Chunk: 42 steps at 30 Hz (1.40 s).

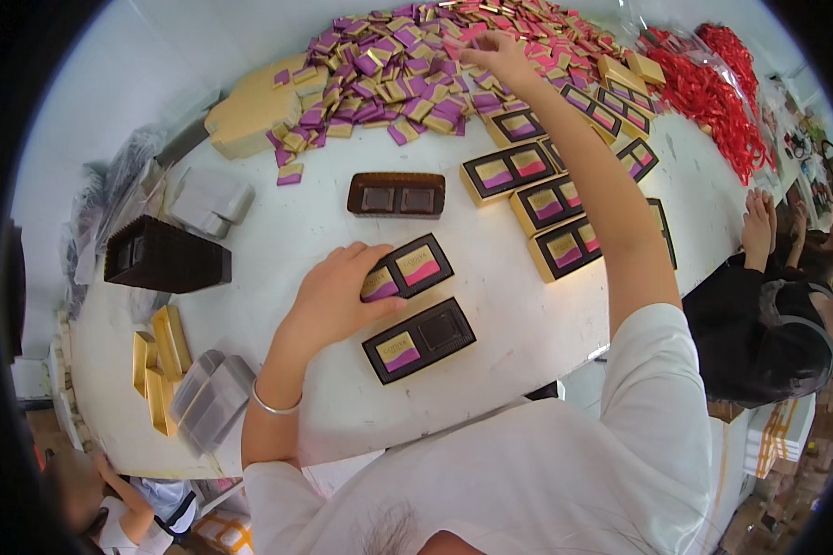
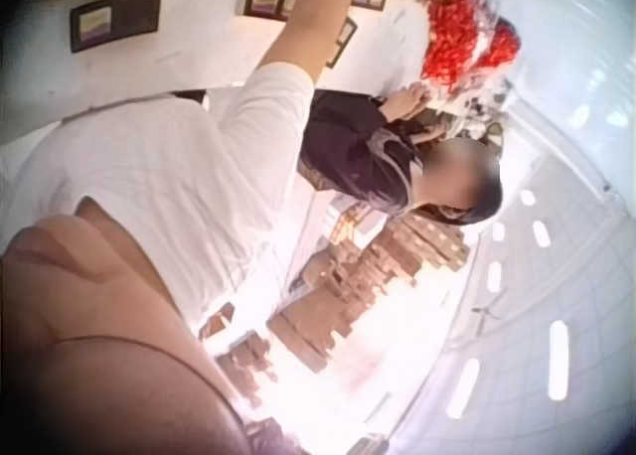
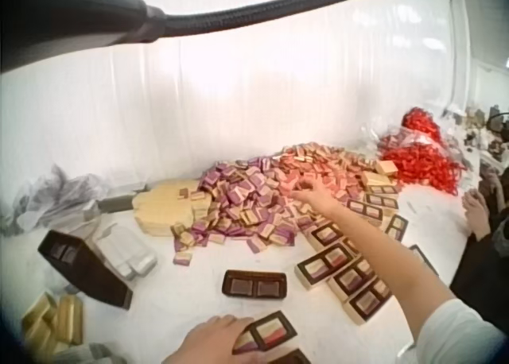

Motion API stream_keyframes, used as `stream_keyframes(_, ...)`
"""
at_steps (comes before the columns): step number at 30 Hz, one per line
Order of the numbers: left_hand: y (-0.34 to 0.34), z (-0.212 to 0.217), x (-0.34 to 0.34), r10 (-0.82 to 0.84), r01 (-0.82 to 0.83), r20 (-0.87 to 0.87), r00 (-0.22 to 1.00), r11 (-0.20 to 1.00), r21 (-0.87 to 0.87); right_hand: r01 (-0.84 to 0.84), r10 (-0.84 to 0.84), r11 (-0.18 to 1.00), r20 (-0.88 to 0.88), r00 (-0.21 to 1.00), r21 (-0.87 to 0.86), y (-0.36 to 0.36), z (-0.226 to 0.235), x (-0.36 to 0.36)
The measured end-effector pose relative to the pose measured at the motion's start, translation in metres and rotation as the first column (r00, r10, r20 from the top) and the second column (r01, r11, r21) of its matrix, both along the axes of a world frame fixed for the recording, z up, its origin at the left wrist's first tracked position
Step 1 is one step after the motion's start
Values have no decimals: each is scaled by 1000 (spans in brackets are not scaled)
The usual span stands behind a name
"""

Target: The person assembles small rectangular cosmetic palettes by placing two colored inserts into black plastic trays and closing them with gold lids. The person handles the trays, inserts, and lids one at a time, stacking completed units on the table.

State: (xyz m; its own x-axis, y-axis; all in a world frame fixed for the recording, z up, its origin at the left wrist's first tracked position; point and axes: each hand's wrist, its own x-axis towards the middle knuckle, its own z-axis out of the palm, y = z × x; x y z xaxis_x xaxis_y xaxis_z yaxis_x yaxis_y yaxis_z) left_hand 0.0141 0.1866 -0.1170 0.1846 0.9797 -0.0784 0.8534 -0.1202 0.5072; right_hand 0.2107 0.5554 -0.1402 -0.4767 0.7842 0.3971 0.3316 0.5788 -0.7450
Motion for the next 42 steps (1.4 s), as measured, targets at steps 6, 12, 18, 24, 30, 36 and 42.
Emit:
stream_keyframes(6,-2,2,-2,20,-20,-2,1000,1000,-17,-175,103,871,178,979,459,-38,0,-3)
stream_keyframes(12,1,5,0,-9,8,-14,1000,999,-51,-109,39,939,-213,976,-327,-70,7,13)
stream_keyframes(18,-14,12,-9,32,-34,77,997,999,21,-560,635,770,279,721,-305,-243,66,31)
stream_keyframes(24,-52,-2,21,-145,162,-110,983,973,166,-555,563,812,494,663,-180,-318,28,42)
stream_keyframes(30,-73,-25,31,-142,174,-179,973,969,177,-449,513,849,226,828,-279,-331,22,40)
stream_keyframes(36,-70,-25,33,-168,198,-178,970,966,166,-327,343,830,-48,938,-451,-340,-13,33)
stream_keyframes(42,-69,-21,35,-157,179,-154,975,974,141,-259,270,853,-42,962,-453,-345,-18,34)
